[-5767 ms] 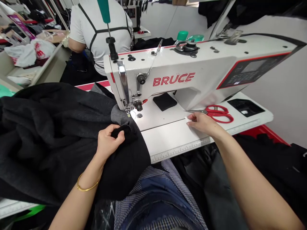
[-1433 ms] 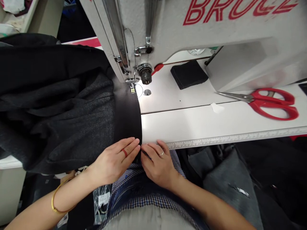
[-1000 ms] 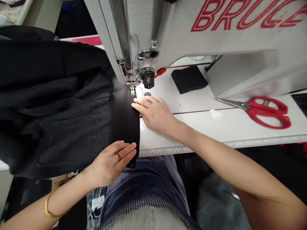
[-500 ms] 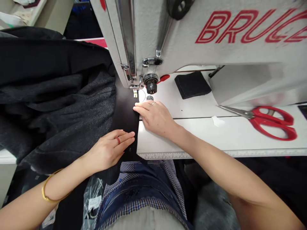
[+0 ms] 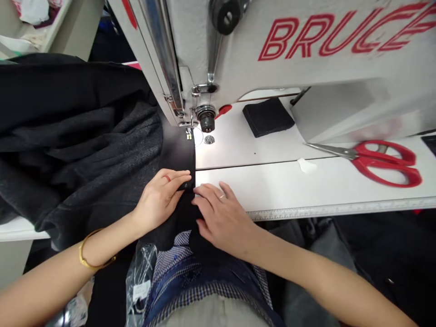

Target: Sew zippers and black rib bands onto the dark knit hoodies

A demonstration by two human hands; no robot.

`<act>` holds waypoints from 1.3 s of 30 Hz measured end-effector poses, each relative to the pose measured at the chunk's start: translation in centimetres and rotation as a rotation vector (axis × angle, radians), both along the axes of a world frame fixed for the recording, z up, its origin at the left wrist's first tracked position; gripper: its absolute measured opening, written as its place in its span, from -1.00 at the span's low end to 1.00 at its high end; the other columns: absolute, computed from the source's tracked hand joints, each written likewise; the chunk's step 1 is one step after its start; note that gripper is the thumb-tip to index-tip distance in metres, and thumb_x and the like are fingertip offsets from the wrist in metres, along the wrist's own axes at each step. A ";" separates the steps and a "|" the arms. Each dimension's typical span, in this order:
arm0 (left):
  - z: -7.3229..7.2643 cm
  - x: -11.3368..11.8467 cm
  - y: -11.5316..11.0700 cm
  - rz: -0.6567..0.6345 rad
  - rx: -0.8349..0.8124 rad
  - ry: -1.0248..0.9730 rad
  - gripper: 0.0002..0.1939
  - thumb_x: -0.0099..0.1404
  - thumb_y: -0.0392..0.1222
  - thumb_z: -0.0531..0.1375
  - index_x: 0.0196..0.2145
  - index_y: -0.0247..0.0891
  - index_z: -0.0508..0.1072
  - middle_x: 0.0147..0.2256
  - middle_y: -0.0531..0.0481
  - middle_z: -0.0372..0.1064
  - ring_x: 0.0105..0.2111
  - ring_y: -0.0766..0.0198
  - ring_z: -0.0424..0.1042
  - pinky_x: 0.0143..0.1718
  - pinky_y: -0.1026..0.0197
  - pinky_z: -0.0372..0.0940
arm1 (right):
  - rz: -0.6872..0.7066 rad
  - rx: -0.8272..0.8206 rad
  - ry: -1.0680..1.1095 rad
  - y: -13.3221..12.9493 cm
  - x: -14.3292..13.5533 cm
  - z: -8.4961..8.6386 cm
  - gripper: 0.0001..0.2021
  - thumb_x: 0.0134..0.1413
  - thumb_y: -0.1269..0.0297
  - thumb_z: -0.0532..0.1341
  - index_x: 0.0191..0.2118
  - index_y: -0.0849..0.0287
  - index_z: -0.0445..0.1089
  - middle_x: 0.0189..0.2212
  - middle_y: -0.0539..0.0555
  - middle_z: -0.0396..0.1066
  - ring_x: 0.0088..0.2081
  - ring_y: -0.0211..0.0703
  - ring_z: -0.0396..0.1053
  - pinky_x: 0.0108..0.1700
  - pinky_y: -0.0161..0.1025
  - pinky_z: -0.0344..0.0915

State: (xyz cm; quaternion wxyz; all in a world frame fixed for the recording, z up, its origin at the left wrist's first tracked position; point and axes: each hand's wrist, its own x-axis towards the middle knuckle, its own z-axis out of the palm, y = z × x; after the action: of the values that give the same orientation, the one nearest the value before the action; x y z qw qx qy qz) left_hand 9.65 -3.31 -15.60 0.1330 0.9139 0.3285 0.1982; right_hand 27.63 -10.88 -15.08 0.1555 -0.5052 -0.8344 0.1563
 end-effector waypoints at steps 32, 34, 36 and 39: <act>0.1 -2.3 1.7 -0.519 0.369 0.017 -0.81 0.24 -0.41 0.03 -0.20 -0.44 0.35 -0.26 -0.14 0.42 -0.25 0.20 0.39 -0.28 0.18 0.39 | -0.136 0.235 0.071 -0.6 -1.0 -2.4 -0.76 0.11 0.45 0.01 -0.15 0.21 0.34 -0.18 0.05 0.35 -0.15 -0.13 0.20 0.00 -0.09 0.04; 0.4 -2.0 1.7 -0.512 0.378 0.018 -0.83 0.24 -0.41 0.03 -0.22 -0.44 0.36 -0.27 -0.13 0.43 -0.28 0.21 0.40 -0.29 0.18 0.39 | -0.134 0.230 0.074 -0.7 -1.0 -2.3 -0.76 0.10 0.46 0.01 -0.15 0.21 0.33 -0.18 0.05 0.35 -0.15 -0.13 0.19 0.00 -0.09 0.04; 0.6 -1.9 1.6 -0.498 0.386 0.031 -0.84 0.25 -0.40 0.03 -0.23 -0.42 0.36 -0.29 -0.11 0.43 -0.31 0.23 0.40 -0.31 0.20 0.39 | -0.116 0.212 0.074 -0.6 -0.8 -2.0 -0.76 0.10 0.47 0.01 -0.15 0.21 0.33 -0.19 0.06 0.35 -0.15 -0.12 0.20 -0.01 -0.09 0.05; 0.5 -1.9 1.6 -0.468 0.387 0.048 -0.85 0.24 -0.38 0.05 -0.23 -0.39 0.37 -0.29 -0.07 0.44 -0.35 0.27 0.40 -0.37 0.25 0.38 | -0.055 0.166 0.059 0.7 -0.2 -1.4 -0.77 0.09 0.47 0.01 -0.17 0.23 0.34 -0.20 0.08 0.34 -0.18 -0.12 0.21 -0.06 -0.12 0.10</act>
State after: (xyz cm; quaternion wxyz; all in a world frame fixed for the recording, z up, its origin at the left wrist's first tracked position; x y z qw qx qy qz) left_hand 7.77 -1.76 -15.05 -0.0096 0.9775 0.0682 0.1993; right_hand 27.46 -10.16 -16.46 0.2256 -0.5084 -0.8254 0.0970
